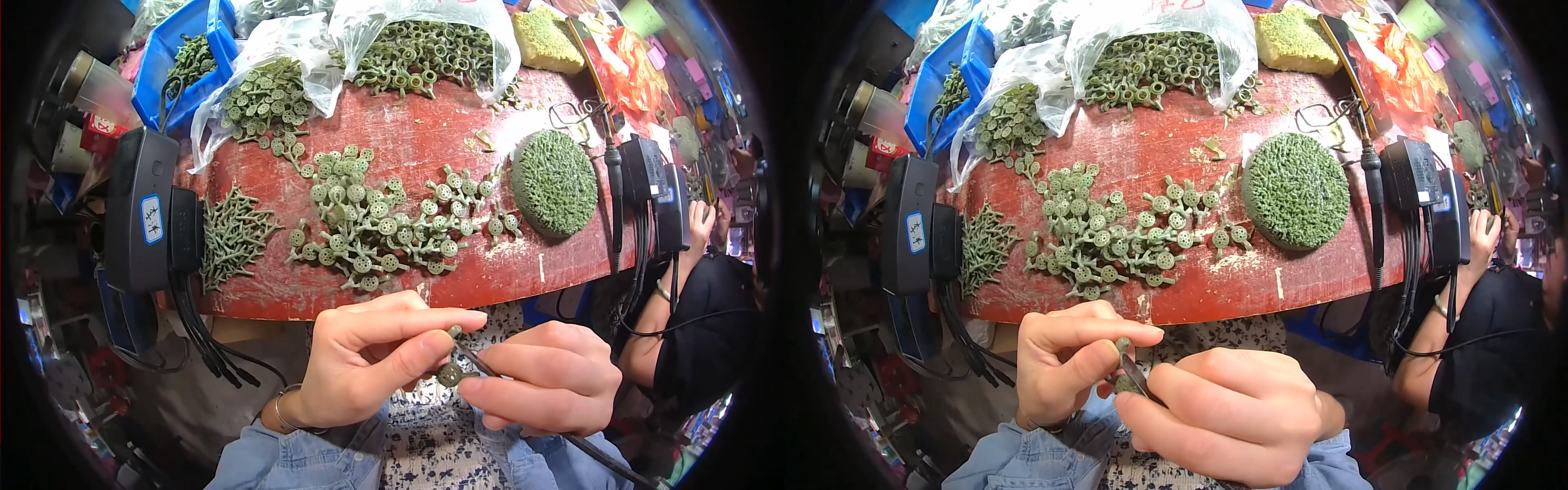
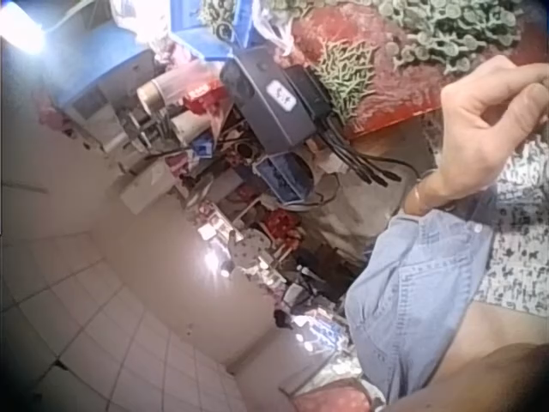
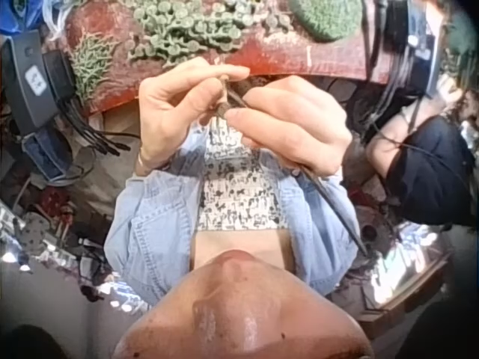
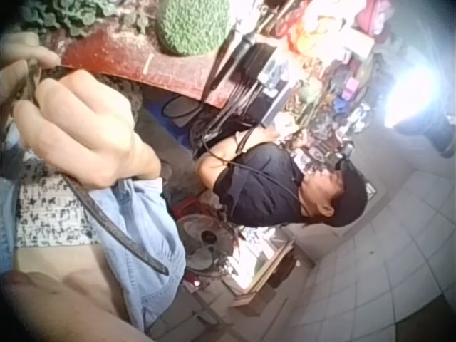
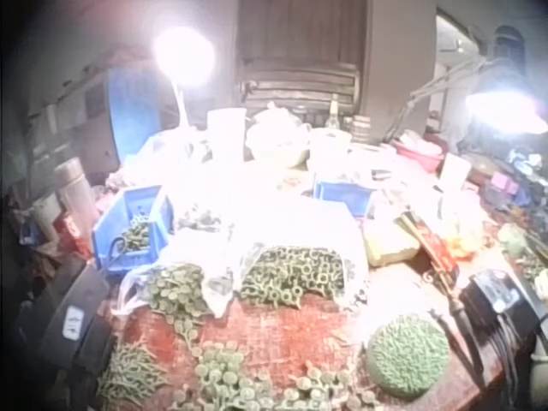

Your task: The person is assembling small green wax casting patterns using a thermal wax pen tool.

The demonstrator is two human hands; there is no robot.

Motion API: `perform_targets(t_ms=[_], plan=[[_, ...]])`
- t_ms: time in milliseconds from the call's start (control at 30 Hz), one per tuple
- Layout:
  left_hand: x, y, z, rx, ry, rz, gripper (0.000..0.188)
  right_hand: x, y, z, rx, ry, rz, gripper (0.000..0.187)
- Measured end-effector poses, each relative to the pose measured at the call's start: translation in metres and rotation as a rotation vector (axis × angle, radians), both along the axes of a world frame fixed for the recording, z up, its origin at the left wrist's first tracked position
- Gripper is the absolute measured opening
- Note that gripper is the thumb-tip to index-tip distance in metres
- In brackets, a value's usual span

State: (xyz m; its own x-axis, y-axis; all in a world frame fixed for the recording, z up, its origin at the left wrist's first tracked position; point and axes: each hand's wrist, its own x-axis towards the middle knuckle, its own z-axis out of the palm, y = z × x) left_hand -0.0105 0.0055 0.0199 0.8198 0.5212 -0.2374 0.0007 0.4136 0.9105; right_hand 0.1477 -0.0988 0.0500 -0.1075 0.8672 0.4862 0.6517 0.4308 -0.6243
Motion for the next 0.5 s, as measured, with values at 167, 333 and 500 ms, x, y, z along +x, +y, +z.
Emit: perform_targets(t_ms=[167,333,500], plan=[[-0.002,-0.001,-0.003,0.067,0.03,0.059,0.023,0.002,-0.003,-0.008,-0.024,0.299,-0.022,0.026],[0.007,-0.004,0.0,0.599,0.021,0.142,0.023,0.001,-0.018,-0.004,-0.161,0.539,-0.113,0.033],[0.006,-0.008,-0.008,0.844,0.056,0.229,0.03,-0.002,-0.014,-0.014,-0.14,0.505,-0.13,0.034]])
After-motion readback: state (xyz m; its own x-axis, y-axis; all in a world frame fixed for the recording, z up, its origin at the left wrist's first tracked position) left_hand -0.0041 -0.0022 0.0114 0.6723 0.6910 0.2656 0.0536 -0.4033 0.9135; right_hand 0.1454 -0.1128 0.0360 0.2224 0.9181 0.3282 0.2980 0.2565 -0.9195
